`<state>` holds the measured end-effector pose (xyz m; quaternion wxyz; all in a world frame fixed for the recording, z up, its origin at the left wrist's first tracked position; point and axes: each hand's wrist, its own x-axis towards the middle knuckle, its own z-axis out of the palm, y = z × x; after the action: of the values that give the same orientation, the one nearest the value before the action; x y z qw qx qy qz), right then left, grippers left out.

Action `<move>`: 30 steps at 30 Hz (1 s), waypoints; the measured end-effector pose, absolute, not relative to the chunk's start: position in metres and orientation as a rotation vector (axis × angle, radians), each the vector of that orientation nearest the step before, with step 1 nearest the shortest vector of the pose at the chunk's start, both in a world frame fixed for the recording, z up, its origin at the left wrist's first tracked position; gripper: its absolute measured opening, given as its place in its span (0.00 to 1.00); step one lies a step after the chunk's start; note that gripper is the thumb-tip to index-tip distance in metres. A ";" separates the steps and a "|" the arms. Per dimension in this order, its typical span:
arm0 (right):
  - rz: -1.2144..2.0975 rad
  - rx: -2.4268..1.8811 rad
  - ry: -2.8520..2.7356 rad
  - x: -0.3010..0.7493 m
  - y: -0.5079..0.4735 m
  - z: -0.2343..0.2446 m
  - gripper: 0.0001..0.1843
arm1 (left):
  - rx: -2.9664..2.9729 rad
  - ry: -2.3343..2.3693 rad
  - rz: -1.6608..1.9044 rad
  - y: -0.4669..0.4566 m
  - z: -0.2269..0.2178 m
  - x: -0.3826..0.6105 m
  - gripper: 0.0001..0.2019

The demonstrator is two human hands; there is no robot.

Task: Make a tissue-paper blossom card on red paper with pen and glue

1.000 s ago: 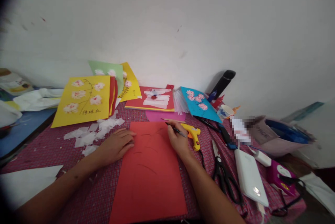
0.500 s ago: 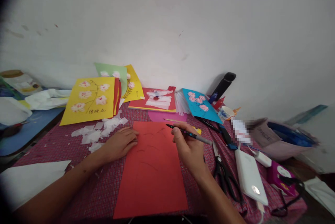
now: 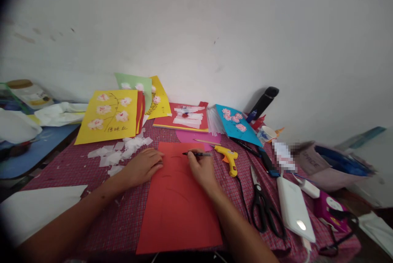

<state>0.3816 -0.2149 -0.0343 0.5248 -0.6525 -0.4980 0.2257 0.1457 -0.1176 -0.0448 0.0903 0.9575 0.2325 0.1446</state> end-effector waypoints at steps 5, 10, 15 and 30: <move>0.569 -1.583 -1.179 0.382 -0.215 -0.057 0.13 | 2.854 0.694 0.403 -0.116 -0.048 0.145 0.07; 0.574 -1.579 -1.303 0.379 -0.220 -0.053 0.11 | 2.842 0.703 0.404 -0.115 -0.048 0.145 0.07; 0.576 -1.571 -1.332 0.376 -0.221 -0.049 0.10 | 2.859 0.687 0.422 -0.115 -0.048 0.144 0.07; 0.545 -1.540 -1.423 0.381 -0.221 -0.061 0.11 | 2.873 0.704 0.380 -0.115 -0.048 0.144 0.08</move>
<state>0.3813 -0.2211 -0.0611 0.4686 -0.6280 -0.5802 0.2224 0.1442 -0.1154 -0.0482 0.0798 0.9603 0.2352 0.1269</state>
